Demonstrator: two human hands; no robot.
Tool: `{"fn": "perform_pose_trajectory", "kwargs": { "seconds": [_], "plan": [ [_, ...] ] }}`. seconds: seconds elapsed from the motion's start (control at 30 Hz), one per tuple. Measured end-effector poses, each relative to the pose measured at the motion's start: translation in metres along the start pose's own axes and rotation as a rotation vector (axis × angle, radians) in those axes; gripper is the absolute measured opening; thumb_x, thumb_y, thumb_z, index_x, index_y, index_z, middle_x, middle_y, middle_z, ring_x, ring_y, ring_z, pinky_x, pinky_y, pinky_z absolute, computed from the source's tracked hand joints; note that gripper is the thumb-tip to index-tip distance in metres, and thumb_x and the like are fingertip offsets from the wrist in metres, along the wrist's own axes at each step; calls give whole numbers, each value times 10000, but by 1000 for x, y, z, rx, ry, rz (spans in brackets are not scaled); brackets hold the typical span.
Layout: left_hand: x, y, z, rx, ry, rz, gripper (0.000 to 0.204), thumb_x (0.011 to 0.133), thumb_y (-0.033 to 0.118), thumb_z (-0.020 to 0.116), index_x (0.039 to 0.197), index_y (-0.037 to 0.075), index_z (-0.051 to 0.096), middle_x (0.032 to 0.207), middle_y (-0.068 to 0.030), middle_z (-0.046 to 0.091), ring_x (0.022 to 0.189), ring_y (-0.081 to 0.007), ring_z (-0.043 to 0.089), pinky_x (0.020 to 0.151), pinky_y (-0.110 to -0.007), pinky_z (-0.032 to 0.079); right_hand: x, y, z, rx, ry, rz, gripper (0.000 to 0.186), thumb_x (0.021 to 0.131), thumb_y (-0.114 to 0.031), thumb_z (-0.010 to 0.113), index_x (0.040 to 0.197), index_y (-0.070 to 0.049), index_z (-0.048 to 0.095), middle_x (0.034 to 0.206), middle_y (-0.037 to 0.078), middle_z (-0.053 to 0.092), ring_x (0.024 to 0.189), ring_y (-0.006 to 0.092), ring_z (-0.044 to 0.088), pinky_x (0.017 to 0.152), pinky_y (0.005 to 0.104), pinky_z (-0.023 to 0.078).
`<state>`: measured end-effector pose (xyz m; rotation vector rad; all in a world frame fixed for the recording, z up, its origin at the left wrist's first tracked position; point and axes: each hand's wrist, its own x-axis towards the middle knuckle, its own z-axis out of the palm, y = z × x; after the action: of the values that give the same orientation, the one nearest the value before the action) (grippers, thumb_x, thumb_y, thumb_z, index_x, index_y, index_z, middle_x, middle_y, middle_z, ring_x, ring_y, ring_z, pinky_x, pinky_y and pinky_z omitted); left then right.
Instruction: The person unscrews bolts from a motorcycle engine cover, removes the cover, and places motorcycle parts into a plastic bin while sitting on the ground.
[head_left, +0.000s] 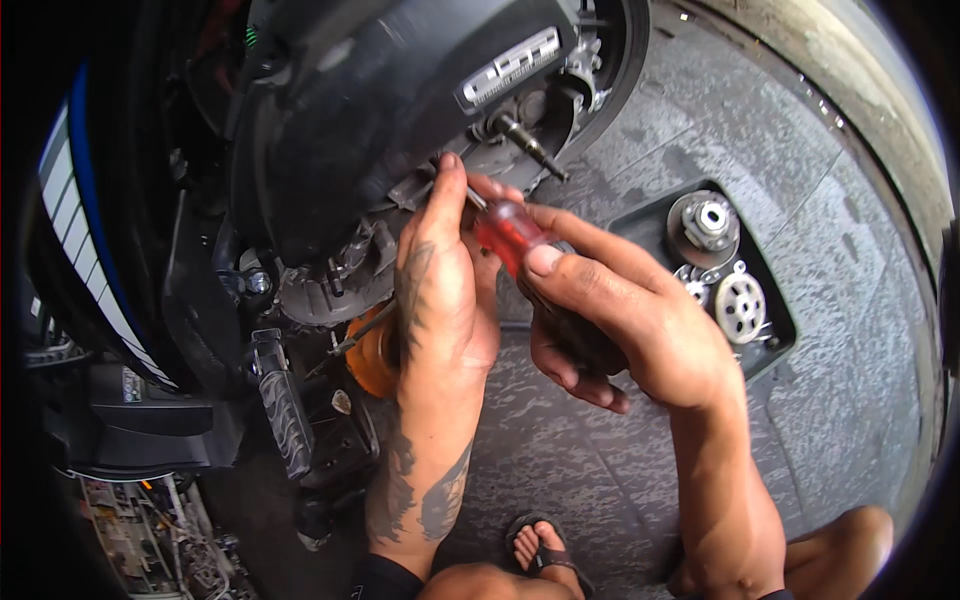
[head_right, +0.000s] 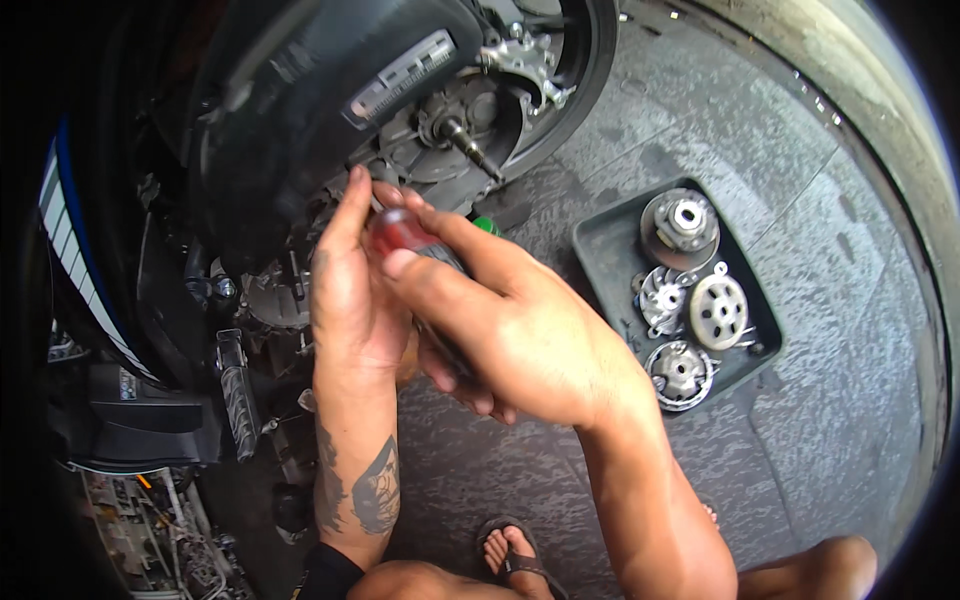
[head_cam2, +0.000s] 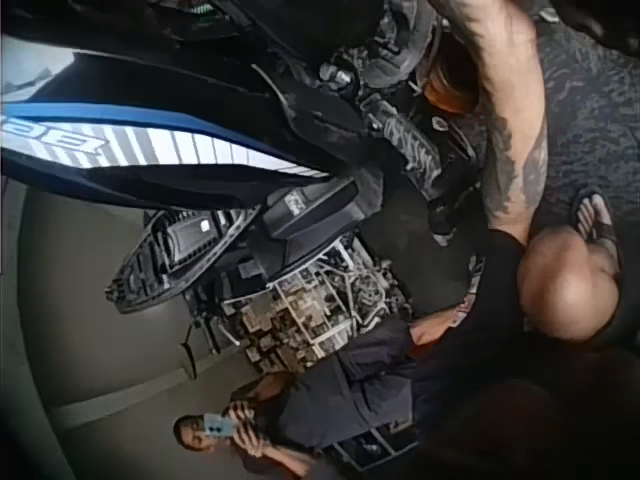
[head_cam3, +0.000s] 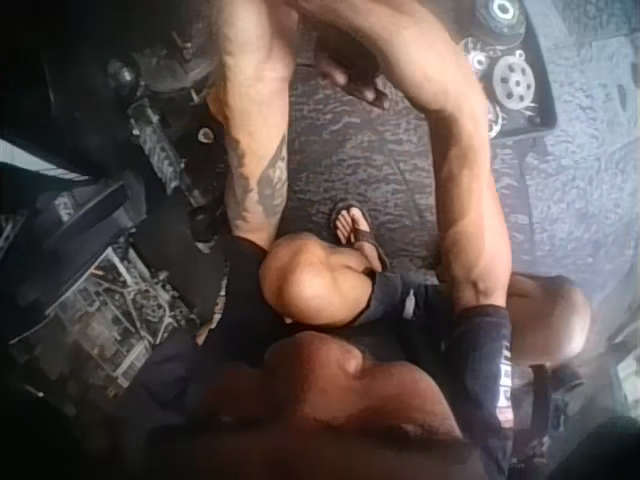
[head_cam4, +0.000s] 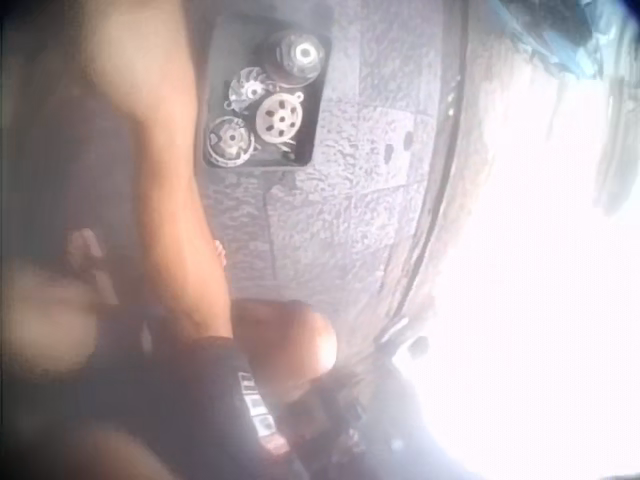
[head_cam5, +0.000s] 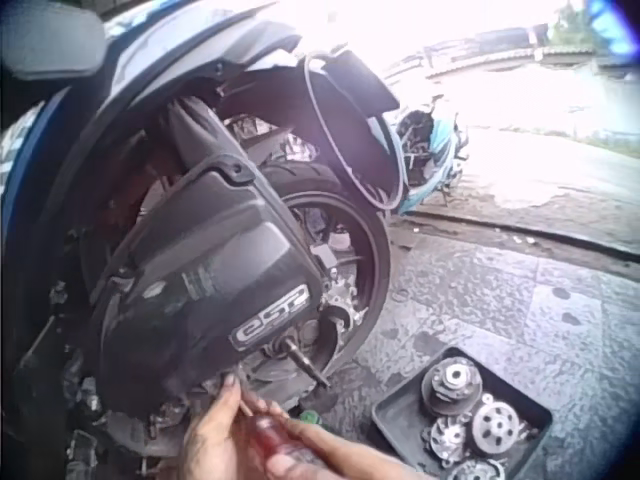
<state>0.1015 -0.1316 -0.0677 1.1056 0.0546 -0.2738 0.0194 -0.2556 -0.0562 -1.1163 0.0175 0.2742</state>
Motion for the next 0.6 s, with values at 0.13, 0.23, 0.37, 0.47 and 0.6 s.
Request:
{"fn": "perform_pose_trajectory", "kwargs": {
  "seconds": [0.13, 0.23, 0.37, 0.47, 0.6],
  "plan": [
    [2, -2, -6, 96, -24, 74, 348, 969, 351, 537, 753, 82, 586, 710, -13, 554, 712, -121, 547, 699, -270, 438, -4, -1, 16, -98, 123, 122, 532, 989, -395, 441, 1365, -19, 420, 614, 57, 558, 426, 106, 492, 368, 225, 367],
    [9, -4, -4, 106, -11, 63, 365, 962, 338, 555, 707, 78, 583, 680, -7, 553, 629, -90, 513, 603, -244, 415, -5, 6, 22, -346, 247, 1, 562, 939, -371, 561, 1358, -18, 434, 636, 71, 579, 440, 99, 505, 381, 249, 366],
    [11, -1, -12, 147, -77, 72, 307, 954, 314, 569, 771, 75, 629, 722, -21, 605, 697, -104, 577, 647, -248, 457, -9, -5, 38, -410, 313, 4, 493, 923, -234, 593, 1327, -8, 421, 681, 91, 594, 490, 138, 558, 418, 271, 414],
    [13, -2, -4, 24, -64, 63, 289, 957, 286, 558, 784, 70, 638, 750, -19, 625, 782, -101, 585, 720, -269, 457, -3, -11, 30, -233, 260, -23, 474, 928, -190, 578, 1324, -14, 388, 823, 134, 619, 589, 177, 615, 432, 277, 459],
    [10, 4, -6, 49, -100, 8, 214, 949, 228, 551, 974, 69, 694, 956, -29, 704, 857, -83, 581, 744, -247, 434, -6, -26, 33, -308, 210, -12, 606, 918, -190, 584, 1445, -125, 293, 870, 112, 626, 565, 163, 611, 410, 233, 430]
  ]
}}
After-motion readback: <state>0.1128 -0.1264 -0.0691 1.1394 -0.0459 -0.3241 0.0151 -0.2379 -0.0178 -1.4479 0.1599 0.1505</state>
